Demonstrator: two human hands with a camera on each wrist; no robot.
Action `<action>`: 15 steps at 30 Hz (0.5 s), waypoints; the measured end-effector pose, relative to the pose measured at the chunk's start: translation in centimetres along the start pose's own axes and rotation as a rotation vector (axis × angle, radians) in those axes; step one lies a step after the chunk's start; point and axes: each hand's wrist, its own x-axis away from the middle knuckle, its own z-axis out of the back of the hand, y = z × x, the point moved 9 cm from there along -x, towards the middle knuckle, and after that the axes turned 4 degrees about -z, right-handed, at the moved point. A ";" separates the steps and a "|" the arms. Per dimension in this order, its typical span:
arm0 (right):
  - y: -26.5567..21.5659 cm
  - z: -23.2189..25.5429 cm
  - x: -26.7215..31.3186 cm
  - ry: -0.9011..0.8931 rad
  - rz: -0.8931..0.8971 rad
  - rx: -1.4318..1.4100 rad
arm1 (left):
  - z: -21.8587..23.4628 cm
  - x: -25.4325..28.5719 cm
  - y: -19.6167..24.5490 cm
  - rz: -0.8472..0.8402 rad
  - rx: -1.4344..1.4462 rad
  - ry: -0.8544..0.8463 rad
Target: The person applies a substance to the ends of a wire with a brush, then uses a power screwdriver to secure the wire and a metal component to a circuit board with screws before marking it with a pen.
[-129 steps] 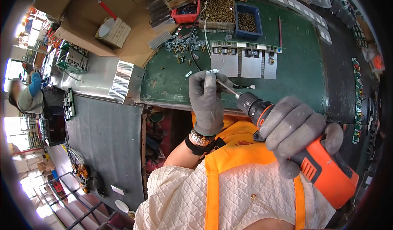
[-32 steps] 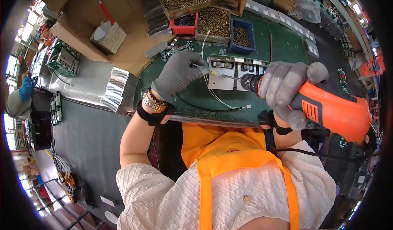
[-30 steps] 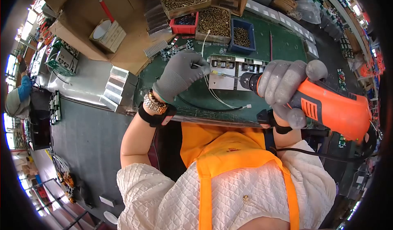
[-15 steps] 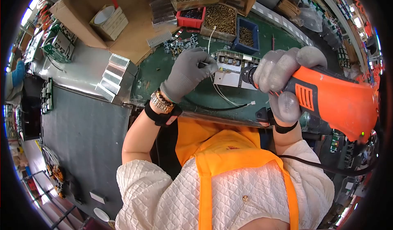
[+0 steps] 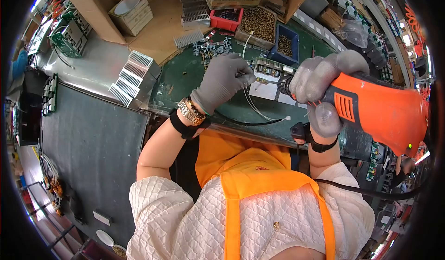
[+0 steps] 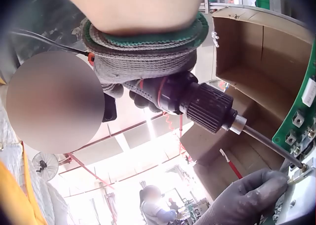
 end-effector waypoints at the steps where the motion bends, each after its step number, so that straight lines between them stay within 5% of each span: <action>1: 0.1 -0.1 0.0 0.000 0.000 0.000 | 0.1 -0.1 0.4 -0.034 -0.052 0.002; 6: 0.1 -0.7 0.0 0.136 -0.043 -0.022 | 0.4 -0.3 1.3 -0.103 -0.153 -0.006; 12: 0.2 -0.6 0.0 -0.013 -0.065 0.061 | 0.2 -0.4 1.5 -0.088 -0.139 -0.041; 13: 0.2 -0.7 0.3 0.123 -0.117 0.024 | 0.1 -0.4 1.2 -0.052 -0.141 -0.050; 15: -1.1 -0.8 -0.4 0.008 0.042 -0.085 | 0.1 -0.5 0.9 -0.026 -0.156 -0.063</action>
